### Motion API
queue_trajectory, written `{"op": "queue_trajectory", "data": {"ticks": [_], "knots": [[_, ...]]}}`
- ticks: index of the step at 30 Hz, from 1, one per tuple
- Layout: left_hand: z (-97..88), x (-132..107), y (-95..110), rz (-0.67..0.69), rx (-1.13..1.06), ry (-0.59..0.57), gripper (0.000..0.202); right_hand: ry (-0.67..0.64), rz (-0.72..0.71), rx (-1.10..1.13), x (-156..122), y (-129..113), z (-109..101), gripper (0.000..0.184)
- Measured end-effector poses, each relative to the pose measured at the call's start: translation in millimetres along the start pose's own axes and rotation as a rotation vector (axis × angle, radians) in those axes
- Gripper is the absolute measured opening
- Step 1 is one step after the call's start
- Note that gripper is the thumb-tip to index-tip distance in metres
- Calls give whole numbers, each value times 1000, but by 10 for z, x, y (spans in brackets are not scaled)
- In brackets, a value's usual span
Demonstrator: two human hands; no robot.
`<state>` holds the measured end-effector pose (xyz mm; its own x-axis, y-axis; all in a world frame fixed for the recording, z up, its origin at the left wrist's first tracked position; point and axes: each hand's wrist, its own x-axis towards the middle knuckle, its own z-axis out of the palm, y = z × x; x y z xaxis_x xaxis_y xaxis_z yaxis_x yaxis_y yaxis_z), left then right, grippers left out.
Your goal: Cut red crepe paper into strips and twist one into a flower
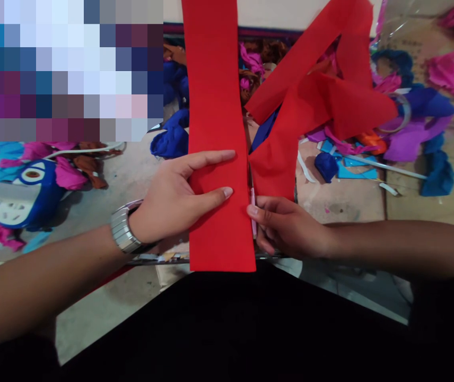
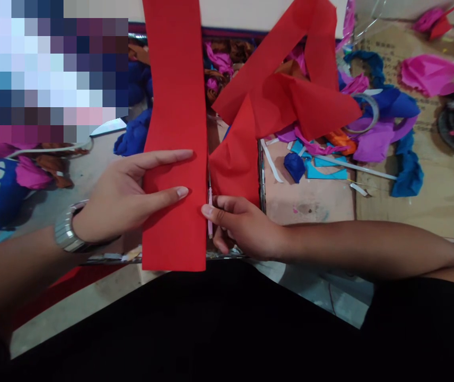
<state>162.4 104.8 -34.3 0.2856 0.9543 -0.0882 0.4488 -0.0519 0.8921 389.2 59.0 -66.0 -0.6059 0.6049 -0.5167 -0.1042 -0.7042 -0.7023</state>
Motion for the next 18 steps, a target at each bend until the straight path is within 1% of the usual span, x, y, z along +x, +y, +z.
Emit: {"op": "queue_trajectory", "data": {"ticks": [3,6,13,18], "knots": [[5,1,9,-5,-20,10,52,12,0,91,-8,7,26,41],[2,11,0,-14,-44,34,53,-2,10,127,-31,25,32,39],[-45,36,-96,-22,-5,87,45,-61,-11,79,-80,11,21,38],[-27,33,-114,-30,-8,57,48,-93,-27,63,-81,6,26,39]]}}
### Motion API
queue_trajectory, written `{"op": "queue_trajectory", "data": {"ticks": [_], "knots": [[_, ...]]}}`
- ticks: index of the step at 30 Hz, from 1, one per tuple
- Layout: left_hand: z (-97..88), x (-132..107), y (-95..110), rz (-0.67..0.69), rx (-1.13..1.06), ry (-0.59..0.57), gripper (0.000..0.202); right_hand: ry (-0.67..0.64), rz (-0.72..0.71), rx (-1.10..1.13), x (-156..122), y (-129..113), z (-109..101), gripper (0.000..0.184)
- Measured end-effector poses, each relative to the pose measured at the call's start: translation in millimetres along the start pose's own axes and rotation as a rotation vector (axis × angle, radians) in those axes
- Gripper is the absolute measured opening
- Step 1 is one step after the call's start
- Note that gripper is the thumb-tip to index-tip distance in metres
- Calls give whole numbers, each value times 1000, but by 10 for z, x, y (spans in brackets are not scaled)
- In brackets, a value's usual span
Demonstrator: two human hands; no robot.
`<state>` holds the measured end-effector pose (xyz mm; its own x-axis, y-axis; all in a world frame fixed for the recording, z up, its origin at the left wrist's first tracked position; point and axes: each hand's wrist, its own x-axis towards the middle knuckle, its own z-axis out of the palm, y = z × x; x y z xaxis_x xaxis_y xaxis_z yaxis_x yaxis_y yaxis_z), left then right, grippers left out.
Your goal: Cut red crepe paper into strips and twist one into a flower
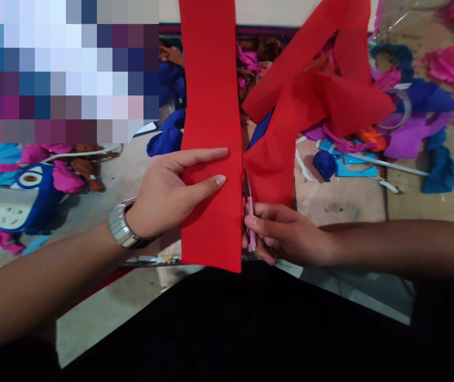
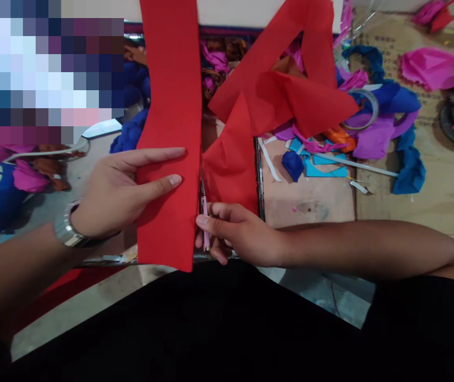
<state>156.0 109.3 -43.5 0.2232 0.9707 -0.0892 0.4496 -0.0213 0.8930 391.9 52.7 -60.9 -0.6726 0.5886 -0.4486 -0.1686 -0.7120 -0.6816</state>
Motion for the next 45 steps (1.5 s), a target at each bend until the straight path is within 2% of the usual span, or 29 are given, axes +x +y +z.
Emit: {"op": "queue_trajectory", "data": {"ticks": [8,22,33,40,45], "knots": [[44,-38,38,-3,-8,-37,49,-2,-1,30,59,-5,-33,42],[41,-39,24,5,-30,-24,51,-26,-11,70,88,16,-38,41],[73,-57,63,-9,-47,-51,50,12,-25,69,109,-38,-22,43],[91,-57,71,-15,-57,-45,49,-44,-33,53,110,-17,-12,44],[84,-60,51,-19,-56,-52,48,-32,-32,63,112,4,-26,41]]}}
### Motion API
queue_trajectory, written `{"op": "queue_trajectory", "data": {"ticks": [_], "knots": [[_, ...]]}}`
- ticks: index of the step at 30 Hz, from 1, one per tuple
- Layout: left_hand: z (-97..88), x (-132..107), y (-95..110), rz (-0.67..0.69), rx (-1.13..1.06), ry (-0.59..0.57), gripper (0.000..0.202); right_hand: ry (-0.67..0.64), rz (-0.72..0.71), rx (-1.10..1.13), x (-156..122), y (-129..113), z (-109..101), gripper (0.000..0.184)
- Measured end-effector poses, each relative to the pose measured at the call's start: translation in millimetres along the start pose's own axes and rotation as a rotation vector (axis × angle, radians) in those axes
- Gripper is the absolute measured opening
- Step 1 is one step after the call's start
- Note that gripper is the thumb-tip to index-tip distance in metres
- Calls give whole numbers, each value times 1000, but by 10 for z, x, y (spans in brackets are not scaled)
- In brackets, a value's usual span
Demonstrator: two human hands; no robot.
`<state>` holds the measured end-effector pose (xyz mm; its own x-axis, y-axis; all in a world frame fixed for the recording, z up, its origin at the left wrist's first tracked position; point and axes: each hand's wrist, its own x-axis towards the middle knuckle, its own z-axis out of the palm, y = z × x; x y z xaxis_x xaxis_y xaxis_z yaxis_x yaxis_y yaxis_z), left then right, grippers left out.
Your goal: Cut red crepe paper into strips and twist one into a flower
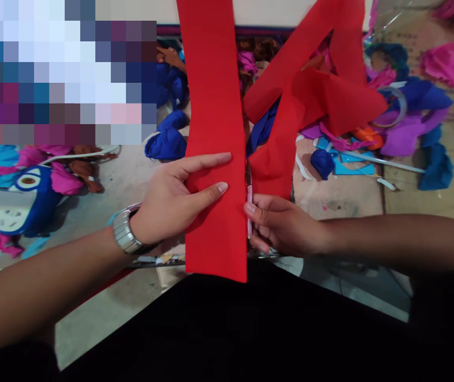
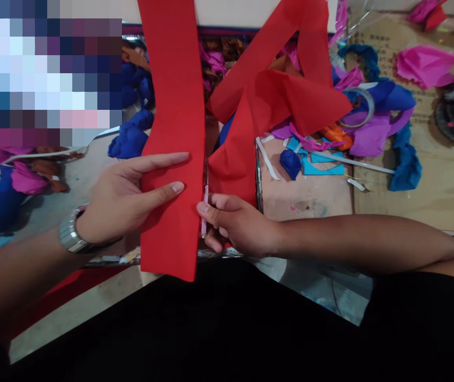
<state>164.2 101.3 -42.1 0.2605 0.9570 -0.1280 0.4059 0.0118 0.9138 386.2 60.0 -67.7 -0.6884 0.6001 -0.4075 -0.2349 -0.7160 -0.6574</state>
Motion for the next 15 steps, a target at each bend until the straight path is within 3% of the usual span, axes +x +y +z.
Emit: {"op": "queue_trajectory", "data": {"ticks": [15], "knots": [[22,6,-7,20,-21,33,48,10,-4,15,6,-1,19,42]]}}
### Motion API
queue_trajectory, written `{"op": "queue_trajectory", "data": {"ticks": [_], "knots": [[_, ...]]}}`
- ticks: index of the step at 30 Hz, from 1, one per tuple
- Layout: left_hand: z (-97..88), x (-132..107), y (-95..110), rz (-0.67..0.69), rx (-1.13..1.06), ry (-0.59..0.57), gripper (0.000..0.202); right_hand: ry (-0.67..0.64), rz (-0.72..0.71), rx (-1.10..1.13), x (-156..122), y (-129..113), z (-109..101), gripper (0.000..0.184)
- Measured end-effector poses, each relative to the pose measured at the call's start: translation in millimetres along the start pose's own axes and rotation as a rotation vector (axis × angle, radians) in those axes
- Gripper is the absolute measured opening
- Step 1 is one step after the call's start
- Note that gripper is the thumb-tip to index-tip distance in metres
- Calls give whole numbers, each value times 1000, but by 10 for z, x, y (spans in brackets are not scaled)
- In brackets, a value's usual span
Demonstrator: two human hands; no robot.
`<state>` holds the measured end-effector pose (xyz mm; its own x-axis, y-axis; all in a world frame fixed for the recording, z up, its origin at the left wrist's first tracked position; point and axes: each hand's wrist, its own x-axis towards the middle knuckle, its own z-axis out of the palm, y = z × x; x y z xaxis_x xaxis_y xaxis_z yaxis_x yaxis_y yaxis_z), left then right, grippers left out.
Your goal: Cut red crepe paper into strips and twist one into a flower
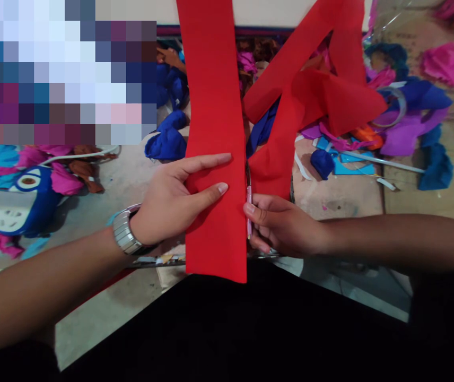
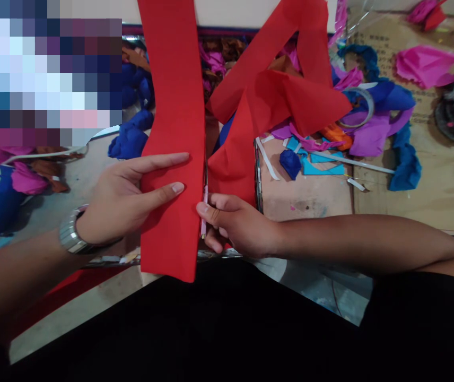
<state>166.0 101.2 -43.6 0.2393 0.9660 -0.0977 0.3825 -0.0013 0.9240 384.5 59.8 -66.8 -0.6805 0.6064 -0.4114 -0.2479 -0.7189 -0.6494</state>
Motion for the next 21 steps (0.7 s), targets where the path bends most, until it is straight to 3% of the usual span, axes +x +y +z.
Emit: {"op": "queue_trajectory", "data": {"ticks": [21], "knots": [[-13,7,-38,37,16,4,46,-36,-21,-63,-59,51,11,41]]}}
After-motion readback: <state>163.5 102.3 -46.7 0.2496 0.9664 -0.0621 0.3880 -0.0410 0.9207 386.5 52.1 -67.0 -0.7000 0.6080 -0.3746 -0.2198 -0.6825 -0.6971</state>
